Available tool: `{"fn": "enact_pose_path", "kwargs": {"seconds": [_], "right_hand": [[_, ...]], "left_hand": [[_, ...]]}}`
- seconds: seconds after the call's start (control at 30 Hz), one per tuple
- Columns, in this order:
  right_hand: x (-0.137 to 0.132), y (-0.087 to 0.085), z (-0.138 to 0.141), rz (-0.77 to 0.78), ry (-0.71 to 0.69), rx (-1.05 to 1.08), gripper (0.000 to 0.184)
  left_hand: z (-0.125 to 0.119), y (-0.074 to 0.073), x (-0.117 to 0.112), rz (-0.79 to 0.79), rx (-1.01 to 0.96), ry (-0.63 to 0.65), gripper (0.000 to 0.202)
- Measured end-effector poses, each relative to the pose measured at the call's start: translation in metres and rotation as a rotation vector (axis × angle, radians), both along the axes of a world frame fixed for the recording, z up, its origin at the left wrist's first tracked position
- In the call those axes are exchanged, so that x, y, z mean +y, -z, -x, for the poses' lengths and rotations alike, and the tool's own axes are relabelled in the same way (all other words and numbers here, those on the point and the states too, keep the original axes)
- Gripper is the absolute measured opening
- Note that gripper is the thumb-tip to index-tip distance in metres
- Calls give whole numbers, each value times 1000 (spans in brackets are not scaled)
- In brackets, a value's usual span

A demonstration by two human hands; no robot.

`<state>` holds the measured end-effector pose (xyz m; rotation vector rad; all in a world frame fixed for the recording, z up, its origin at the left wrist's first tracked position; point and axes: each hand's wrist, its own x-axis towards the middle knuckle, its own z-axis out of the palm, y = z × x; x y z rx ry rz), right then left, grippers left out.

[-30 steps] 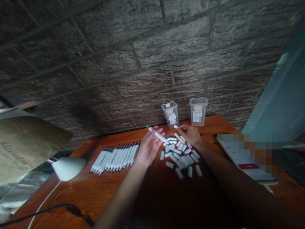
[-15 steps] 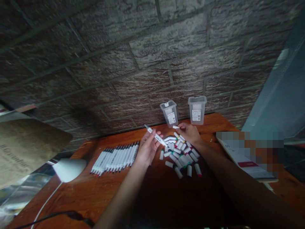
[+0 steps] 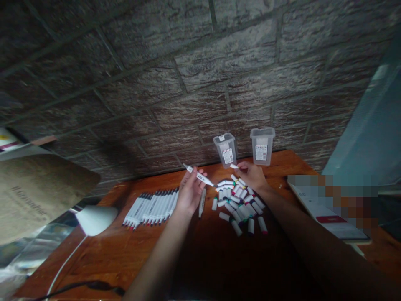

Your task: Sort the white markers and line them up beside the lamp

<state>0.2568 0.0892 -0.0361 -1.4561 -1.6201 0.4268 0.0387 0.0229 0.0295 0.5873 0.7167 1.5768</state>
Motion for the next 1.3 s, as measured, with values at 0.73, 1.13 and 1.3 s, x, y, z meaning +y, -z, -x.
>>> {"fn": "enact_pose_path", "kwargs": {"seconds": [0.73,1.13,1.3], "right_hand": [[-35,-33,28,-327,-392,-135,13],[-35,-30,30,-299,-381,-180,13],[-33,-29,29,-280,-322,-173,12]], "left_hand": [[11,0,9,0,-50,-150,15],[9,3,8,7,26,-142,3],[9,5,9,10,34,-160,2]]}}
